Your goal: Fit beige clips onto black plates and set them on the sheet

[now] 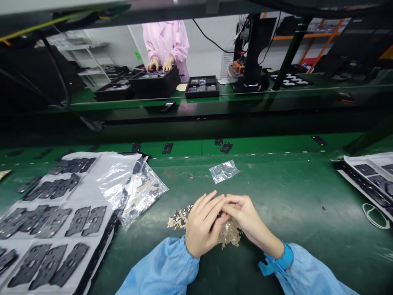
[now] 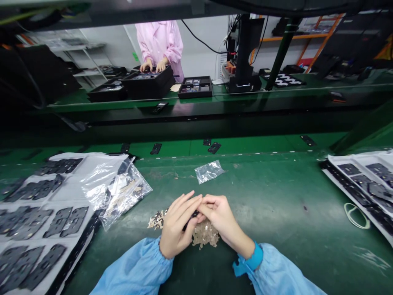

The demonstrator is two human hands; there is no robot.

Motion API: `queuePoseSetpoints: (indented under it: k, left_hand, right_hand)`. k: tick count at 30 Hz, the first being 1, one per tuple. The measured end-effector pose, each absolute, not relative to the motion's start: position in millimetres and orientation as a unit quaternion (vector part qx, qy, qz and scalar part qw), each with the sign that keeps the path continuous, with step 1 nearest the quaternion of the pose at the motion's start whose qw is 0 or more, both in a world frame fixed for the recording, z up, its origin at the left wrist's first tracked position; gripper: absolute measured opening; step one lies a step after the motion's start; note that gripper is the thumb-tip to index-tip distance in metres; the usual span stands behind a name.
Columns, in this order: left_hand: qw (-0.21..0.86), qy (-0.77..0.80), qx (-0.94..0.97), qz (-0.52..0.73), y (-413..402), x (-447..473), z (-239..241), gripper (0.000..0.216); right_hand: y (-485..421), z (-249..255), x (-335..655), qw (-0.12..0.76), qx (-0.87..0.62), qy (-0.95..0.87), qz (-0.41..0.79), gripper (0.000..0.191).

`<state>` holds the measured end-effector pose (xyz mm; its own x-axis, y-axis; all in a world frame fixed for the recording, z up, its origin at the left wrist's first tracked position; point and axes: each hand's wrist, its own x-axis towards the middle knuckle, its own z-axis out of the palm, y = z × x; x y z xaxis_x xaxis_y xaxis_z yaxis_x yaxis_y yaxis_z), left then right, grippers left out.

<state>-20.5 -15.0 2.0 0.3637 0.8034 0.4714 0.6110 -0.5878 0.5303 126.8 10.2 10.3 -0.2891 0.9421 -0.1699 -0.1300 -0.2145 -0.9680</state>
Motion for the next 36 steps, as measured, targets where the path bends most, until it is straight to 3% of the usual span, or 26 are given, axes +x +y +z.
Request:
queuePoseSetpoints:
  k: [3,4,6,8,15,28,32,36]
  left_hand:
    - [0.113,0.442,0.828,0.325,-16,-20,3,0.062]
    - [0.1,0.458,0.821,0.326,-15,-21,3,0.062]
    - [0.078,0.494,0.797,0.338,-14,-23,1,0.059]
    - [0.065,0.515,0.782,0.346,-11,-25,-2,0.056]
    - [0.047,0.518,0.783,0.341,-9,-27,-7,0.045]
    - [0.023,0.531,0.765,0.364,-9,-26,0,0.028]
    - [0.031,0.527,0.762,0.376,-10,-26,0,0.028]
    - [0.054,0.525,0.747,0.405,-8,-27,0,0.028]
  right_hand:
    - [46,14,153,0.41,-0.494,-0.61,0.464,0.026]
    - [64,15,167,0.398,-0.536,-0.663,0.338,0.026]
    - [106,15,200,0.286,-0.64,-0.708,0.084,0.028]
    - [146,13,233,0.244,-0.677,-0.693,0.034,0.029]
    - [208,5,264,0.103,-0.742,-0.662,-0.017,0.024]
    - [281,6,95,-0.033,-0.715,-0.695,0.066,0.032]
    - [274,11,93,-0.032,-0.703,-0.706,0.084,0.031]
    - [261,26,105,0.03,-0.673,-0.73,0.117,0.032]
